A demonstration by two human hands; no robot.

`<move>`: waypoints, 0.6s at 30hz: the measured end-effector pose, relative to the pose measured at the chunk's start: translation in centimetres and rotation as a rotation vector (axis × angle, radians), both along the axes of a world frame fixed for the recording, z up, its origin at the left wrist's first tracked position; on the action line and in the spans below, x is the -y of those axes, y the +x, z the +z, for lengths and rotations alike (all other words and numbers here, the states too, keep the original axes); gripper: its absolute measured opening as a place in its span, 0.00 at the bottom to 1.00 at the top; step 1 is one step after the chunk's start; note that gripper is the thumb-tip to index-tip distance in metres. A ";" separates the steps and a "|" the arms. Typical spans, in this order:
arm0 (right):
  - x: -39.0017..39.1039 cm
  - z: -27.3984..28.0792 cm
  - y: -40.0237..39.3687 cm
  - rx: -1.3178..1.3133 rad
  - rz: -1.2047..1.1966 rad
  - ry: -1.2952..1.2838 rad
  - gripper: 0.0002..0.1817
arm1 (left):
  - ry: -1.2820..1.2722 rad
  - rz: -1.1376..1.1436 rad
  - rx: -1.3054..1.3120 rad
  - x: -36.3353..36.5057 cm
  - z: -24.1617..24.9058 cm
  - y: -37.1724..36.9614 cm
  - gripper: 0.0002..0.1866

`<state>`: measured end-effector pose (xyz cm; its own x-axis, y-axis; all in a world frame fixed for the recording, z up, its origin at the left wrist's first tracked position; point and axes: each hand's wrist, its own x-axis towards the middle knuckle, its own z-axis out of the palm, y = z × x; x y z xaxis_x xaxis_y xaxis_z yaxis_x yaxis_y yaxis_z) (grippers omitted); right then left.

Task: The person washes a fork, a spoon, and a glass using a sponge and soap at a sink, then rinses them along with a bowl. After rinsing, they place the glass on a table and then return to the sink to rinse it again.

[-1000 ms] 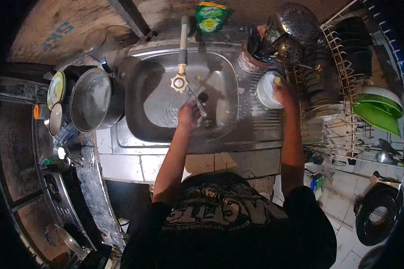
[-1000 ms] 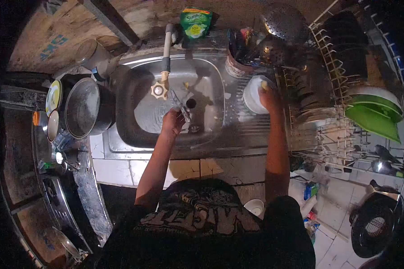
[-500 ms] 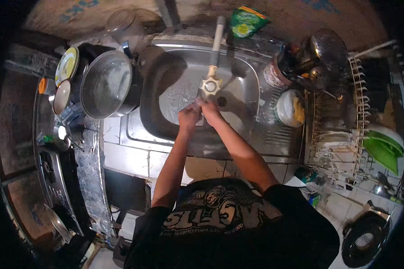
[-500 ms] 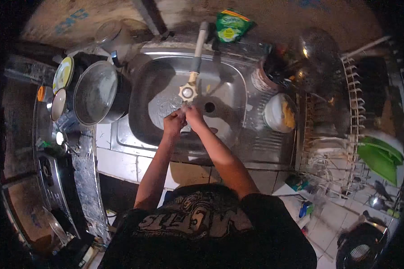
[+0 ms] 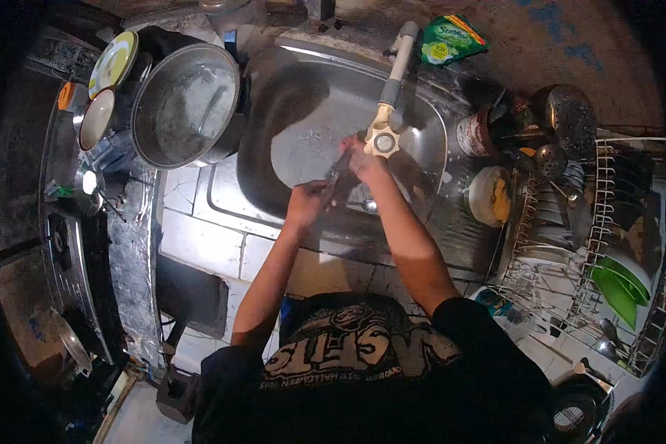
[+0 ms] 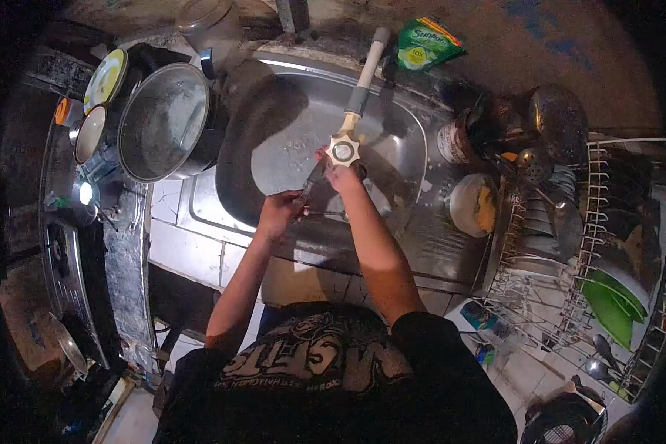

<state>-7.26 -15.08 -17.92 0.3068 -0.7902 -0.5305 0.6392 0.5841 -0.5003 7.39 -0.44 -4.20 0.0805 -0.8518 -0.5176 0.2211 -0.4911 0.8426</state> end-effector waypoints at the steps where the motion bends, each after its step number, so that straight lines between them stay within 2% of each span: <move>1: -0.1 0.9 0.2 -0.004 0.002 0.001 0.09 | 0.007 -0.024 0.022 0.1 -0.1 0.1 0.12; 4: -1.0 4.1 1.1 -0.086 0.065 0.075 0.08 | 0.046 0.014 0.039 0.9 0.5 -0.4 0.12; 6: -2.1 6.1 2.8 -0.131 0.016 0.045 0.11 | 0.045 0.008 -0.030 1.7 0.4 -0.4 0.11; 11: -2.8 7.5 1.3 -0.113 0.056 0.056 0.10 | 0.038 0.015 -0.148 2.4 -1.2 -1.4 0.11; 13: -1.9 8.6 -0.2 -0.038 -0.130 0.133 0.09 | 0.041 -0.085 -0.068 2.7 -1.2 -1.8 0.12; 14: -0.9 6.6 -0.5 0.102 -0.194 0.249 0.09 | 0.039 -0.086 -0.066 2.6 -1.3 -1.9 0.12; 15: 0.0 4.7 -0.8 0.105 -0.193 0.247 0.09 | -0.022 -0.089 0.113 2.5 -1.3 -2.0 0.12; 16: 0.6 5.3 -0.2 0.080 -0.129 0.152 0.11 | -0.081 -0.088 0.293 2.5 -1.1 -2.0 0.13; 17: 0.9 5.8 0.3 0.055 -0.062 0.059 0.12 | -0.080 -0.080 0.295 2.6 -0.9 -1.8 0.13; 18: 0.9 6.3 0.9 0.151 -0.098 0.157 0.14 | -0.068 -0.054 0.381 2.4 -0.7 -1.4 0.14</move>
<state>-6.37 -15.97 -11.66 0.3179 -0.7314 -0.6033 0.7571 0.5789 -0.3028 6.00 -2.88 -4.88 0.2106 -0.8914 -0.4014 -0.1387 -0.4337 0.8903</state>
